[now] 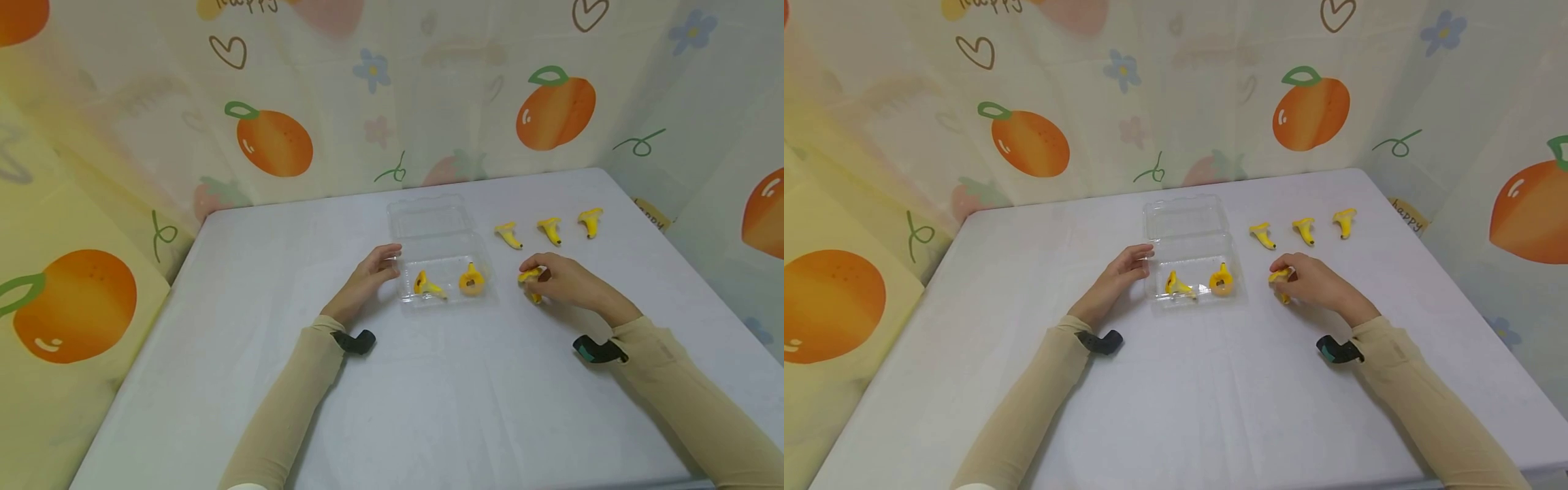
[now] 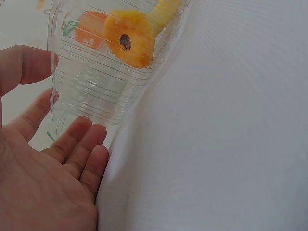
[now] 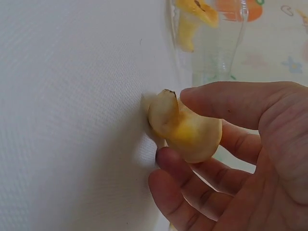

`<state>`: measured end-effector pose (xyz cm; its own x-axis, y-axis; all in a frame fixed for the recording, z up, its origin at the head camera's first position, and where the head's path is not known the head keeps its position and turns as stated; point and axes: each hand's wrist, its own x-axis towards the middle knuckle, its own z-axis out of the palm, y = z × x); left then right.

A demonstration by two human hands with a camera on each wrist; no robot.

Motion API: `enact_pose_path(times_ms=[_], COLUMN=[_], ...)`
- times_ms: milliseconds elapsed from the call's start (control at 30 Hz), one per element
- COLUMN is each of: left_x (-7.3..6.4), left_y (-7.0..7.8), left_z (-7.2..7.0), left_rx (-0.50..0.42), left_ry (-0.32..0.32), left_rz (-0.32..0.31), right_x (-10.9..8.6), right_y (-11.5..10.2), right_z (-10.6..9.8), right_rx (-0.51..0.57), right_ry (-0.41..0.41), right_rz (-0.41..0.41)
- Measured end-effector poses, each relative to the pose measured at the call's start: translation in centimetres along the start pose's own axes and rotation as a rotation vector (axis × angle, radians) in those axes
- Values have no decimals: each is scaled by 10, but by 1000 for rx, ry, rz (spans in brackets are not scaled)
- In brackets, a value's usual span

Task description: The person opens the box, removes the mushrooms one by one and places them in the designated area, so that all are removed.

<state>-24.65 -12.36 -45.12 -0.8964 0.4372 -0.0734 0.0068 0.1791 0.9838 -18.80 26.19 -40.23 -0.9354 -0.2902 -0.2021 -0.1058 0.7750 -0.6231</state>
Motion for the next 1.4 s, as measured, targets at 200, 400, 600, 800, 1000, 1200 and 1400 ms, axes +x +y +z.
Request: enact_pose_path(times_ms=[200, 400, 600, 800, 1000, 1200, 1400], left_x=[0, 1, 0, 0, 0, -1, -1], left_y=[1, 2, 2, 2, 1, 2, 3], left_z=[0, 0, 0, 0, 0, 1, 0], left_rx=[4, 3, 9, 3, 4, 4, 3], left_ry=[-2, -7, -4, -2, -5, -2, -3], left_rz=[-10, -12, -12, -3, -3, -10, -15], right_x=[-1, -2, -3, -3, -4, -5, -3], right_y=[0, -1, -2, -3, -6, -10, -16], right_z=[-1, -2, -4, -5, -8, -12, -16], right_rx=[2, 1, -17, -29, -66, -78, -87], right_ry=[-11, -17, -6, 4, 51, 71, 83], right_rz=[1, -2, -3, 4, -14, -24, -25])
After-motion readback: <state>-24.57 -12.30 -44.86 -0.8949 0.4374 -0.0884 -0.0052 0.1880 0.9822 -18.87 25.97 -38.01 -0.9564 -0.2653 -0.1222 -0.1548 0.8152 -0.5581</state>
